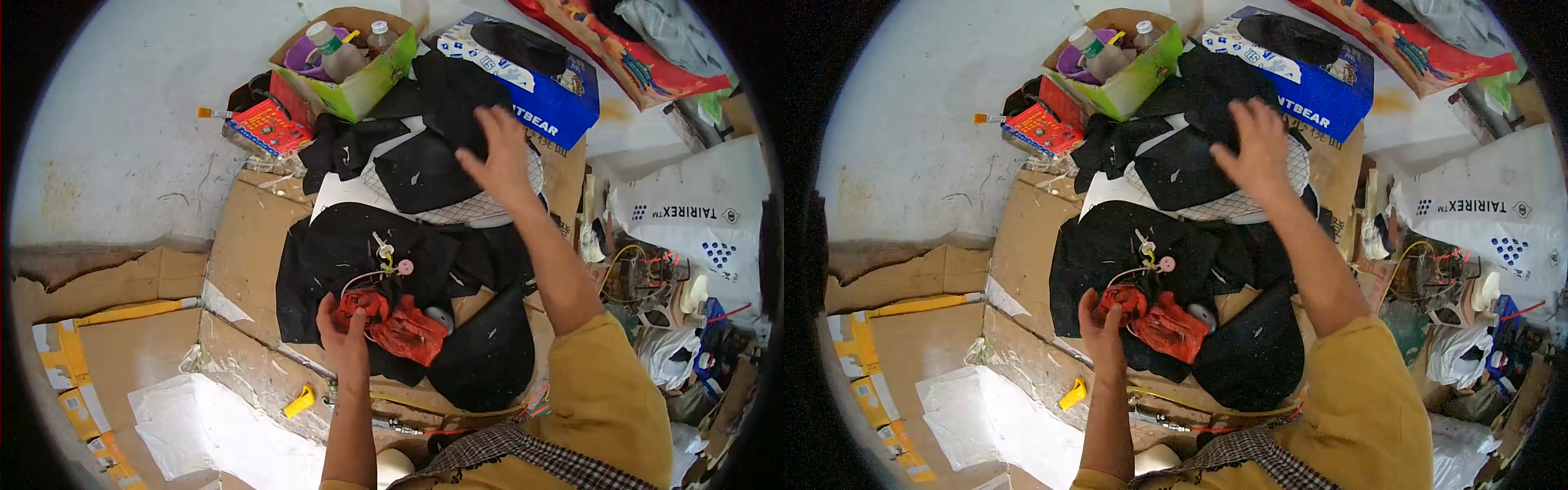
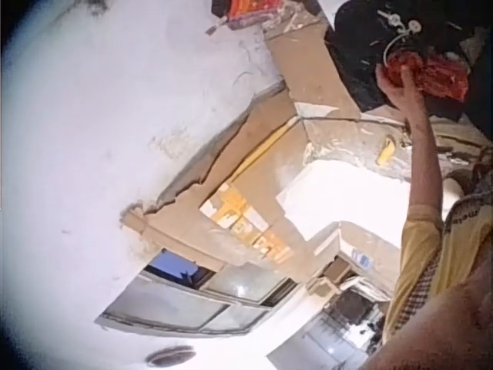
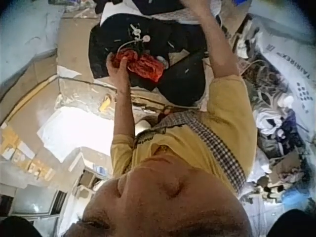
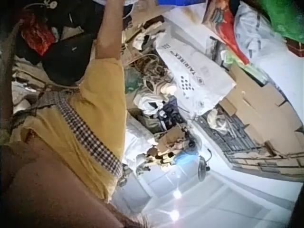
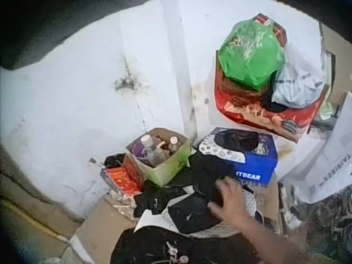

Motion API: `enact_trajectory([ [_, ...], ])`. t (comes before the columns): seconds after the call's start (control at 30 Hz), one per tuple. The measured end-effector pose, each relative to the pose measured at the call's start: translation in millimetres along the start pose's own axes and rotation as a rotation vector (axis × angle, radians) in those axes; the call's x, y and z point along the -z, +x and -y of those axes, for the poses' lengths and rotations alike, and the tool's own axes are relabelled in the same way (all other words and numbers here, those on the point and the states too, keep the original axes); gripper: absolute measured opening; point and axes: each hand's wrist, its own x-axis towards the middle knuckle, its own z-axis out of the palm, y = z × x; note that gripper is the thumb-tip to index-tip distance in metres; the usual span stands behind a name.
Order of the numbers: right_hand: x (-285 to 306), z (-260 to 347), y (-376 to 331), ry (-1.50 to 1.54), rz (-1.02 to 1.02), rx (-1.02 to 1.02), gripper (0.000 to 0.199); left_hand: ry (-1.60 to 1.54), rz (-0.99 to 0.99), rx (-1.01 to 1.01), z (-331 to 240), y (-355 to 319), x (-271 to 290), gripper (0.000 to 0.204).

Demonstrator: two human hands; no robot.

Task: Assembling bicycle saddles by fitting foam padding onto the saddle bases and securing materials with tape.

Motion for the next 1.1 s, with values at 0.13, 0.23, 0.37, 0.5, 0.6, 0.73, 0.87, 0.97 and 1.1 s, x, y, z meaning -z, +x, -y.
enact_trajectory([
  [0.13,-38.7,-56.3,22.2,0.13,0.113,-0.36,0.055,0.249,-0.028,-0.097,-11.0,23.5,-5.9,0.053],
  [0.23,-37.0,-31.9,16.2,0.355,0.235,-0.169,0.046,0.247,-0.01,-0.141,-30.7,45.4,-18.2,0.059],
  [0.37,-17.1,47.0,-33.7,0.708,0.525,0.253,0.028,0.654,0.267,-0.715,-79.1,60.5,-65.3,0.081],
  [0.5,0.7,68.0,-61.1,0.917,0.727,0.246,0.028,0.954,0.646,-0.622,-82.1,71.2,-77.7,0.071],
  [0.6,15.8,36.3,-33.0,0.62,0.25,0.144,0.029,0.94,0.613,-0.505,-55.7,79.8,-52.9,0.044],
  [0.73,22.9,-56.8,-24.2,-0.058,-0.074,-0.264,0.029,0.893,0.778,-0.302,-62.8,71.3,-38.5,0.034],
  [0.87,32.3,-13.5,-39.5,0.515,0.17,-0.281,0.031,0.808,0.778,-0.307,-50.1,64.5,-11.3,0.037],
  [0.97,65.5,59.5,-56.1,0.678,0.49,0.132,0.036,0.706,0.534,-0.473,-62.9,63.8,-9.0,0.051],
  [1.1,60.0,89.9,-112.2,0.88,0.939,0.372,0.021,0.094,0.466,-0.404,-81.4,60.6,-32.4,0.065],
])
